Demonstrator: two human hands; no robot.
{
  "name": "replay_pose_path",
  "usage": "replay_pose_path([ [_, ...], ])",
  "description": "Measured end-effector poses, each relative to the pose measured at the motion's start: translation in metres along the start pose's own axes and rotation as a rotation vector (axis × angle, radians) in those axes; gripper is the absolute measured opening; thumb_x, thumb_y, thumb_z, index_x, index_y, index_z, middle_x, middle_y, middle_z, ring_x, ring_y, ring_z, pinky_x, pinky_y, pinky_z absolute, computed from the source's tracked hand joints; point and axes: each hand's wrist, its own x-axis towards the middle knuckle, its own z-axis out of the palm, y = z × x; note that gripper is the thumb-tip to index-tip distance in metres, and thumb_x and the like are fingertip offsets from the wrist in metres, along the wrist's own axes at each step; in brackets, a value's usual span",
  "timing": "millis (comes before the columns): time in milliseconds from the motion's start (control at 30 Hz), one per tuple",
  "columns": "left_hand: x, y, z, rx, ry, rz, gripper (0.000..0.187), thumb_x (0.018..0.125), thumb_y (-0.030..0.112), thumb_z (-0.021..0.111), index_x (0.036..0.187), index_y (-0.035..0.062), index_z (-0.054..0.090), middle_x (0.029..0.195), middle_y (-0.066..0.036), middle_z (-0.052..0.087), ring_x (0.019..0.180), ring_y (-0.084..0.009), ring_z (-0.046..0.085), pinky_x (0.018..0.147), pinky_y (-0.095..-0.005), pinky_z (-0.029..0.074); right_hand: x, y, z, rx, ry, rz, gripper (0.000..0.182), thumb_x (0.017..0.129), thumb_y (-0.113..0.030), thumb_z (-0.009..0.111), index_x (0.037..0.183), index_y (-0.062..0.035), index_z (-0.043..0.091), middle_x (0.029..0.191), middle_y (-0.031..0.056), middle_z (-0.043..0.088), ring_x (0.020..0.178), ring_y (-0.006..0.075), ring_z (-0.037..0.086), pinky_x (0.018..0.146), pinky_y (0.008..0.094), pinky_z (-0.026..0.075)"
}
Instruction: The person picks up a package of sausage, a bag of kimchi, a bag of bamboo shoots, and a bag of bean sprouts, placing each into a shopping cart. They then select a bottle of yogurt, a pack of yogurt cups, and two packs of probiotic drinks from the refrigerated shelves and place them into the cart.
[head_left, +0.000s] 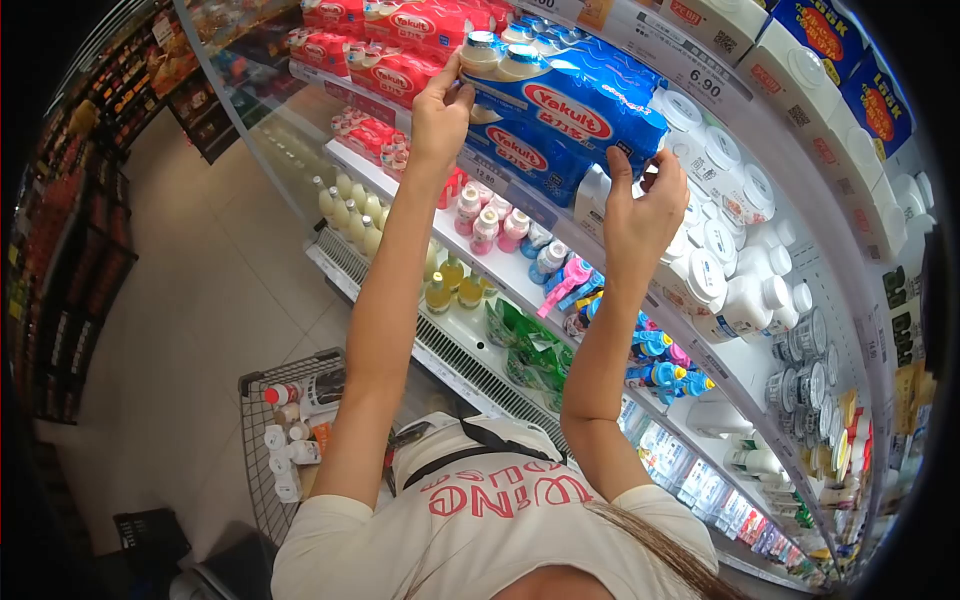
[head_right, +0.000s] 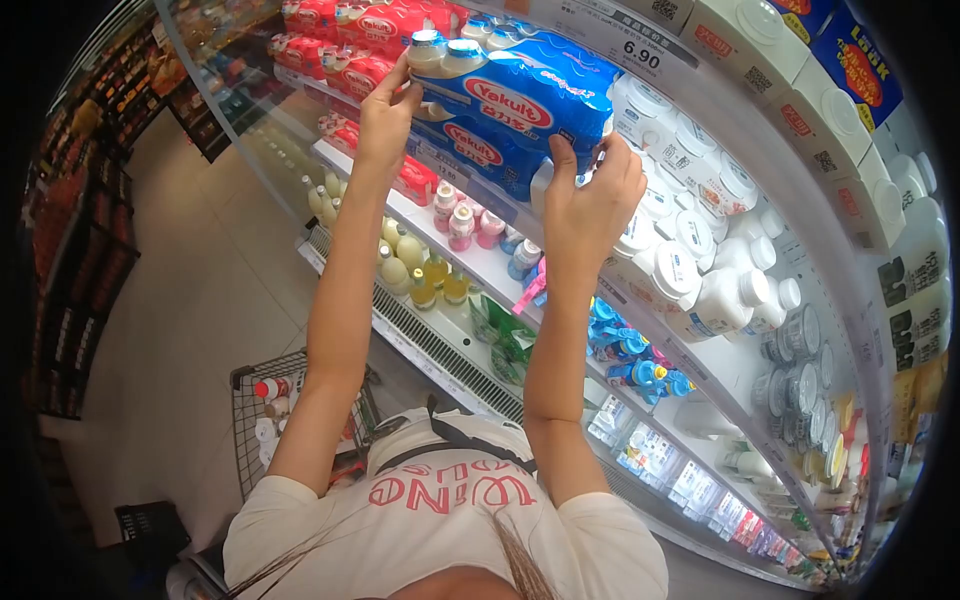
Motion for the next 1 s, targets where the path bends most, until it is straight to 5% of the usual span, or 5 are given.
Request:
replay_pose_path([
  [233,0.053,-0.046,0.016,0.719,0.091,0.050,0.050,0.084,0.018,0.058,0.133,0.0184,0.052,0.115,-0.015,0.063,0.105,-0.0328,0.060,0.089,-0.0510,0.037,0.027,0.031,0.055,-0.255,-0.069,0.010,0.042,0.077,-0.033,0.074,0.089,0.0043,0.058,0.086,0.0181,0.060,0.083,0.0356,0.059,0.074,0.0425,0.046],
  [567,-0.015,-0.032,0.027,0.645,0.548,0.433,0.029,0.074,0.007,0.067,0.103,0.0035,0.064,0.108,-0.016,0.055,0.106,-0.0314,0.049,0.089,-0.0438,0.036,0.041,0.062,0.073,-0.473,-0.101,-0.064,0.064,0.076,-0.059,0.065,0.085,0.0045,0.066,0.083,0.0184,0.068,0.078,0.0356,0.066,0.070,0.0434,0.052],
  [700,-0.138,-0.018,-0.004,0.555,0.418,0.266,0.017,0.077,-0.001,0.059,0.092,0.0016,0.066,0.098,-0.012,0.055,0.096,-0.0303,0.052,0.087,-0.0412,0.039,0.045,0.073,0.079,-0.576,-0.144,-0.098,0.063,0.074,-0.056,0.068,0.092,0.0045,0.065,0.094,0.0202,0.065,0.088,0.0360,0.063,0.074,0.0439,0.051],
  [800,-0.243,-0.024,-0.044,0.595,0.339,0.003,0.017,0.081,0.000,0.056,0.096,0.0001,0.064,0.098,-0.014,0.056,0.091,-0.0320,0.057,0.081,-0.0396,0.046,0.024,0.048,0.060,-0.575,0.373,-0.429,0.061,0.075,-0.048,0.071,0.104,0.0043,0.059,0.106,0.0204,0.057,0.094,0.0352,0.058,0.080,0.0437,0.049],
  [1000,-0.464,-0.035,-0.142,0.977,0.500,-0.656,0.018,0.082,0.007,0.058,0.098,0.0017,0.064,0.096,-0.019,0.060,0.094,-0.0355,0.058,0.080,-0.0413,0.047,-0.119,-0.041,0.047,0.348,-0.192,-0.371,0.033,0.084,-0.007,0.066,0.113,0.0019,0.054,0.108,0.0170,0.054,0.095,0.0273,0.055,0.082,0.0363,0.047],
])
